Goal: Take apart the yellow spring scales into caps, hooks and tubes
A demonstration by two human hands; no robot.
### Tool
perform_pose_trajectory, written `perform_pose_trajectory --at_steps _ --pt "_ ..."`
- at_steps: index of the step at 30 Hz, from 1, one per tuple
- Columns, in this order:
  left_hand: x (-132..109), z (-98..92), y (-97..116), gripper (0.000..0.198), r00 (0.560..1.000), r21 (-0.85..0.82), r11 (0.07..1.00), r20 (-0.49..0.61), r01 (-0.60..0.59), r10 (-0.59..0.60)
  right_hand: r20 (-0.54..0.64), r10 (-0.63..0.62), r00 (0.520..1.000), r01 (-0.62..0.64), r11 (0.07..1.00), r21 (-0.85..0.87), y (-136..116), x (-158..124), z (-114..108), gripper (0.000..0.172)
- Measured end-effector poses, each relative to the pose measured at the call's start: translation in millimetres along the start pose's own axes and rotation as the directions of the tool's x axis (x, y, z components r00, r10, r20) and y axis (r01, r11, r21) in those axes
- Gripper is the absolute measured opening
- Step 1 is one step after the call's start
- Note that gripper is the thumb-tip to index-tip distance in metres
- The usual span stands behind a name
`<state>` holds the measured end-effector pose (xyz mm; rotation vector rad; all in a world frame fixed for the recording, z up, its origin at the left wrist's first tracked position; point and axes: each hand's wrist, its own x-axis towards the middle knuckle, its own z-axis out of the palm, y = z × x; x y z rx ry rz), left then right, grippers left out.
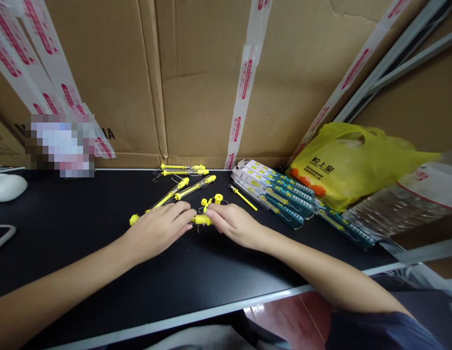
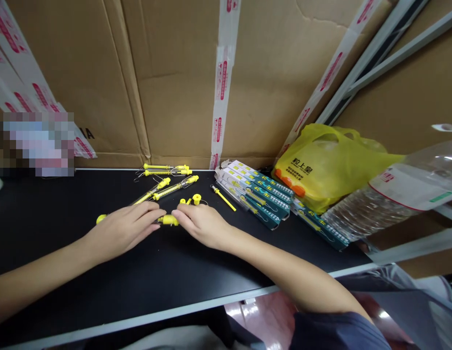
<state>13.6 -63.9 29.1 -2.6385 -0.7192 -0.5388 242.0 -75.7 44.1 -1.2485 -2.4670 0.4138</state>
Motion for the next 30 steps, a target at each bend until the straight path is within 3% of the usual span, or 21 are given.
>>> perform_pose_trajectory --at_steps 3,10,13,15,18,21,24,26,30 --pt "-5 5.5 6 0.020 0.999 -0.024 1.000 -0.028 0.019 -0.019 0.023 -0.001 1.000 -0.002 0.993 0.115 -3 -2 8 0.039" --pt "-9 16.8 1 0.022 0.998 -0.064 0.997 0.040 0.051 -0.049 0.133 0.010 0.991 -0.049 0.954 0.294 1 0 15 0.038" --pt "-11 18.8 -5 0.030 0.997 -0.038 0.998 0.054 0.049 -0.047 0.148 0.001 0.989 -0.056 0.928 0.368 2 1 15 0.039" --pt "-12 16.8 -16 0.034 0.990 -0.042 0.993 0.091 0.111 -0.107 0.146 -0.008 0.989 -0.054 0.909 0.413 5 2 16 0.039" --pt "-11 8.4 -42 0.039 0.930 -0.035 0.946 0.196 0.323 -0.311 0.153 -0.010 0.988 -0.066 0.871 0.487 11 3 19 0.039" --pt "-12 -0.9 -73 0.039 0.803 -0.030 0.858 0.371 0.513 -0.467 0.179 0.004 0.984 -0.101 0.838 0.536 15 3 24 0.040" --pt "-17 -5.4 -96 0.042 0.721 -0.160 0.807 0.568 0.568 -0.395 0.207 0.014 0.978 -0.131 0.817 0.562 15 3 29 0.041" --pt "-20 -6.6 -101 0.043 0.686 -0.225 0.771 0.641 0.596 -0.344 0.212 0.022 0.977 -0.142 0.807 0.574 14 3 30 0.041" --pt "-20 -6.6 -96 0.037 0.680 -0.274 0.769 0.682 0.578 -0.268 0.224 0.015 0.975 -0.142 0.815 0.562 10 2 28 0.042"
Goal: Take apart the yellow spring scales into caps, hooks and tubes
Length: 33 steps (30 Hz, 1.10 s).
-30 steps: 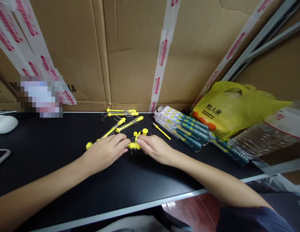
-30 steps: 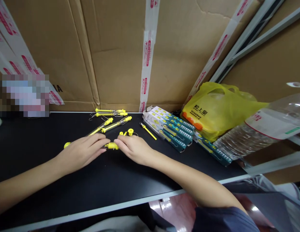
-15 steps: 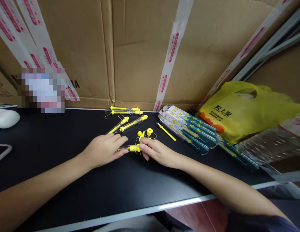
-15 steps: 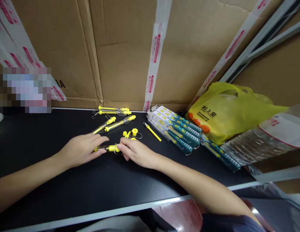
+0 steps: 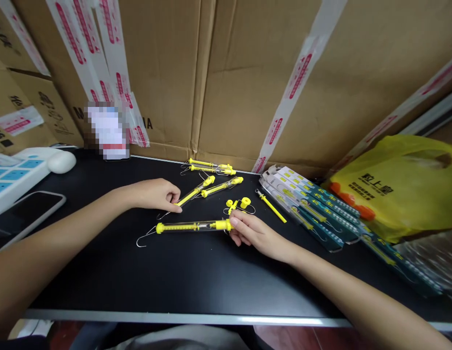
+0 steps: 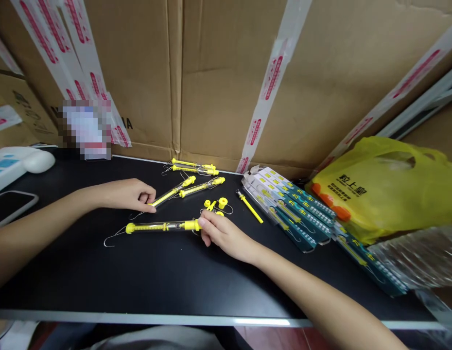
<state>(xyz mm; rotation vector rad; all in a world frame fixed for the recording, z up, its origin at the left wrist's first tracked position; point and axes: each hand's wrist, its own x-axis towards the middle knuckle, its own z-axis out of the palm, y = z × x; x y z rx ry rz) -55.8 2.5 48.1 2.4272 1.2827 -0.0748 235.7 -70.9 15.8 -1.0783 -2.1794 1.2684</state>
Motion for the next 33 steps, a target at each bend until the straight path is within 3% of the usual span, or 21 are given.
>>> perform_pose_trajectory --at_steps 2,4,8,10,12,15,18,21,24,29,33 --pt "2 3.6 2 0.033 0.994 0.079 0.996 -0.107 0.028 -0.020 0.012 -0.004 1.000 0.004 1.000 -0.012 -4 -1 0 0.041" --pt "7 7.8 0 0.029 0.956 0.187 0.976 -0.289 0.109 -0.051 0.018 -0.016 1.000 0.016 1.000 -0.013 -8 -3 2 0.040" --pt "14 14.5 2 0.031 0.804 0.303 0.915 -0.594 0.268 -0.039 0.029 -0.021 0.999 0.020 0.999 0.025 -10 -5 6 0.040" --pt "9 16.8 17 0.034 0.747 0.301 0.930 -0.664 0.213 0.044 0.021 -0.012 1.000 0.011 0.998 0.069 -8 -4 8 0.041" --pt "-1 21.6 41 0.033 0.739 0.255 0.967 -0.653 0.009 0.165 0.006 -0.002 1.000 0.001 0.993 0.121 -4 -3 10 0.041" --pt "-17 38.8 80 0.040 0.778 0.192 0.948 -0.543 -0.252 0.317 -0.027 0.022 0.999 -0.016 0.983 0.183 0 0 12 0.042" --pt "-21 62.8 98 0.039 0.821 0.220 0.951 -0.486 -0.218 0.301 -0.054 0.031 0.998 -0.020 0.980 0.196 2 1 12 0.041" --pt "-15 79.2 96 0.028 0.826 0.285 0.940 -0.472 -0.187 0.308 -0.084 0.003 0.996 0.007 0.993 0.118 0 0 12 0.040" --pt "-7 83.4 89 0.030 0.813 0.373 0.913 -0.473 -0.164 0.339 -0.120 -0.026 0.992 0.024 0.999 -0.021 -4 -2 12 0.041" --pt "-4 83.1 88 0.051 0.822 0.401 0.908 -0.471 -0.124 0.320 -0.112 -0.036 0.993 0.016 0.985 -0.172 -7 -3 17 0.039" --pt "-5 84.2 90 0.039 0.813 0.379 0.917 -0.492 -0.121 0.311 -0.130 -0.088 0.988 0.054 0.969 -0.240 -6 -4 18 0.036"
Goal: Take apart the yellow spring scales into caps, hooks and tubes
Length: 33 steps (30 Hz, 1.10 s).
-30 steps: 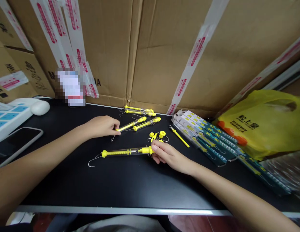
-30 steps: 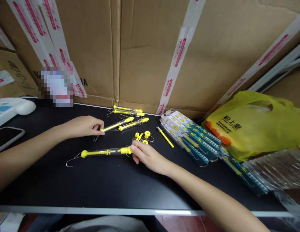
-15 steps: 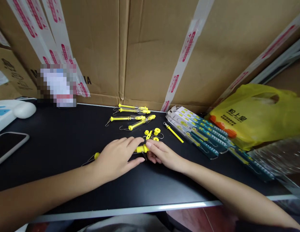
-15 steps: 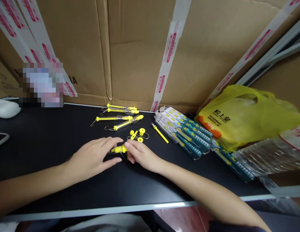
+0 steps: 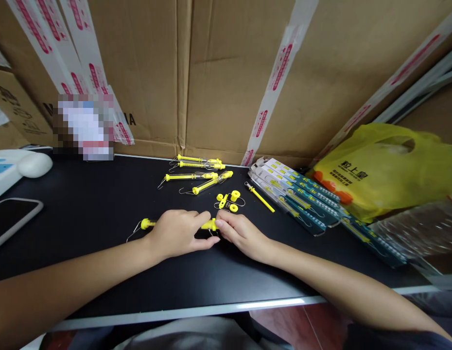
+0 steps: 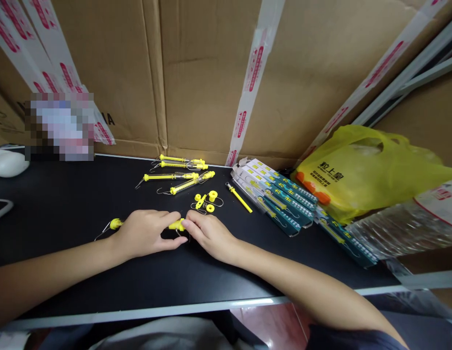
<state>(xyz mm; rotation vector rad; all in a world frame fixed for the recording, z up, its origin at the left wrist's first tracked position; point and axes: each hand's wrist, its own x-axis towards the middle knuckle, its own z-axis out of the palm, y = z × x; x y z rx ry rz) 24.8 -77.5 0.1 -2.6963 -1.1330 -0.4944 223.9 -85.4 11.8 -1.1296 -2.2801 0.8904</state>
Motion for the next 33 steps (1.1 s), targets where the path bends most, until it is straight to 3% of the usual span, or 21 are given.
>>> perform_pose_trajectory --at_steps 2,7,14,20,27,33 --pt "0 -1.4 1 0.032 0.999 -0.009 1.000 -0.033 -0.030 0.029 -0.026 -0.030 0.999 0.029 0.999 -0.016 0 -1 -2 0.034" --pt "0 -6.6 0 0.036 0.992 0.037 0.996 -0.092 -0.082 0.085 -0.088 -0.084 0.993 0.080 0.996 -0.048 -1 -2 -8 0.031" --pt "-2 -3.3 -6 0.038 0.976 0.202 0.962 -0.081 -0.183 0.203 -0.117 -0.111 0.987 0.103 0.992 -0.075 2 -2 -8 0.030" --pt "-4 -3.7 -7 0.032 0.980 0.162 0.970 -0.050 -0.183 0.193 -0.067 -0.216 0.974 0.192 0.948 -0.255 8 -2 -9 0.022" --pt "-3 -1.0 -8 0.033 0.979 0.230 0.959 -0.080 -0.165 0.188 -0.019 -0.167 0.986 0.150 0.927 -0.344 8 1 -13 0.024" --pt "-3 -1.8 -9 0.036 0.983 0.267 0.952 -0.066 -0.147 0.170 0.012 -0.134 0.991 0.133 0.962 -0.238 7 2 -15 0.019"
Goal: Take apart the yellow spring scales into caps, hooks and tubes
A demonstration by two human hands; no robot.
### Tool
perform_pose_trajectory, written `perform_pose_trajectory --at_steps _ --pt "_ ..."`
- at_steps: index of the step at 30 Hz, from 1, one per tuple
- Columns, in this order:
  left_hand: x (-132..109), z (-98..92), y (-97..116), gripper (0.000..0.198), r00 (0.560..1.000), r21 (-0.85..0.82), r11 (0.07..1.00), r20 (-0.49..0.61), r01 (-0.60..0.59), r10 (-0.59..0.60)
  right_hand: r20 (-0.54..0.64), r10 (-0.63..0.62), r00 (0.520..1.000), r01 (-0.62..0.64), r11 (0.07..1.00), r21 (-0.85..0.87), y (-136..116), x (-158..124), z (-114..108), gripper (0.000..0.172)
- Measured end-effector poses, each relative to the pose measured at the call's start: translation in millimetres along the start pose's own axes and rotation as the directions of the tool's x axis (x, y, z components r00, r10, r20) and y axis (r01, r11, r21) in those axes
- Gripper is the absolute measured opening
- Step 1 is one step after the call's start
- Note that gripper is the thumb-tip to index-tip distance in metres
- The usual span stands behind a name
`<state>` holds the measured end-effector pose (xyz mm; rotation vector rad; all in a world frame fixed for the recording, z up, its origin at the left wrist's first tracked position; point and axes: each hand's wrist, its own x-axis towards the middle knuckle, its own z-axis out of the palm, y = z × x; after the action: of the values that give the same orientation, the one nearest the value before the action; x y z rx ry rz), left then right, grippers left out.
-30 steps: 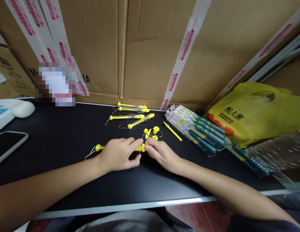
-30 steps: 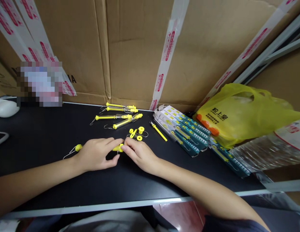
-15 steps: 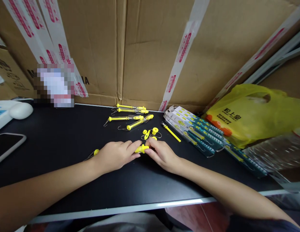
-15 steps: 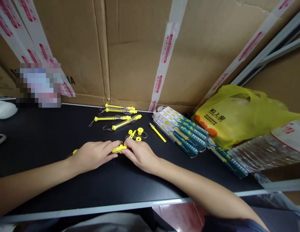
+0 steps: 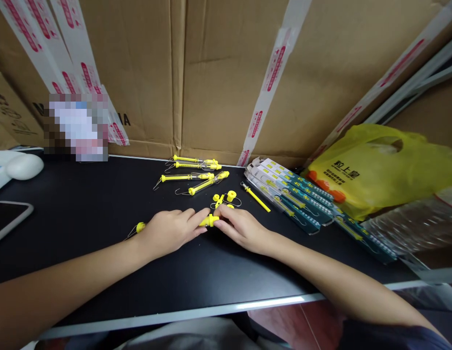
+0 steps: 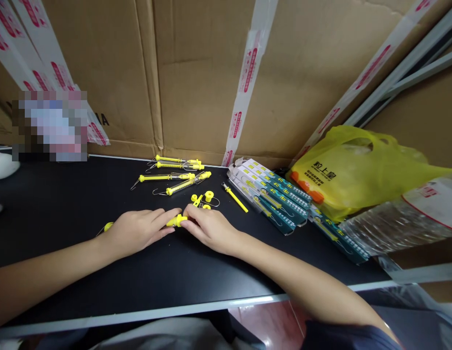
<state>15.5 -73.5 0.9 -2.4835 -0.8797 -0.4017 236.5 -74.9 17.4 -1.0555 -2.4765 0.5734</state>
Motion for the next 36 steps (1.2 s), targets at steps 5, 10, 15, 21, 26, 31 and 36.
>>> perform_pose_trajectory --at_steps 5,10,15,21,26,31,36 --pt "-1 0.8 -1 0.035 1.000 0.009 1.000 0.016 0.000 0.000 -0.014 0.017 1.000 -0.017 1.000 0.018 2 1 -4 0.019" --pt "-2 1.1 0 0.033 1.000 0.013 1.000 -0.009 -0.018 0.018 0.066 0.005 0.998 -0.013 0.994 0.108 4 4 -3 0.027" --pt "-1 -1.0 -1 0.033 0.999 0.019 1.000 -0.046 -0.017 0.018 0.011 0.002 1.000 -0.005 0.963 0.270 3 4 -4 0.023" --pt "-1 -1.0 -2 0.034 0.998 -0.007 0.999 -0.058 -0.031 0.031 0.007 -0.036 0.999 0.032 0.948 0.316 5 2 -8 0.022" --pt "-3 -1.5 -1 0.033 0.997 -0.012 0.999 -0.064 -0.032 0.031 0.050 -0.059 0.997 0.053 0.992 0.113 3 2 -11 0.022" --pt "-3 -2.2 -1 0.033 0.997 -0.002 1.000 -0.073 -0.027 0.027 0.089 -0.091 0.992 0.089 0.996 0.023 1 3 -10 0.025" --pt "-2 -2.8 -1 0.034 0.998 0.009 0.999 -0.062 -0.031 0.032 0.042 -0.131 0.991 0.130 0.991 0.027 4 4 -11 0.025"
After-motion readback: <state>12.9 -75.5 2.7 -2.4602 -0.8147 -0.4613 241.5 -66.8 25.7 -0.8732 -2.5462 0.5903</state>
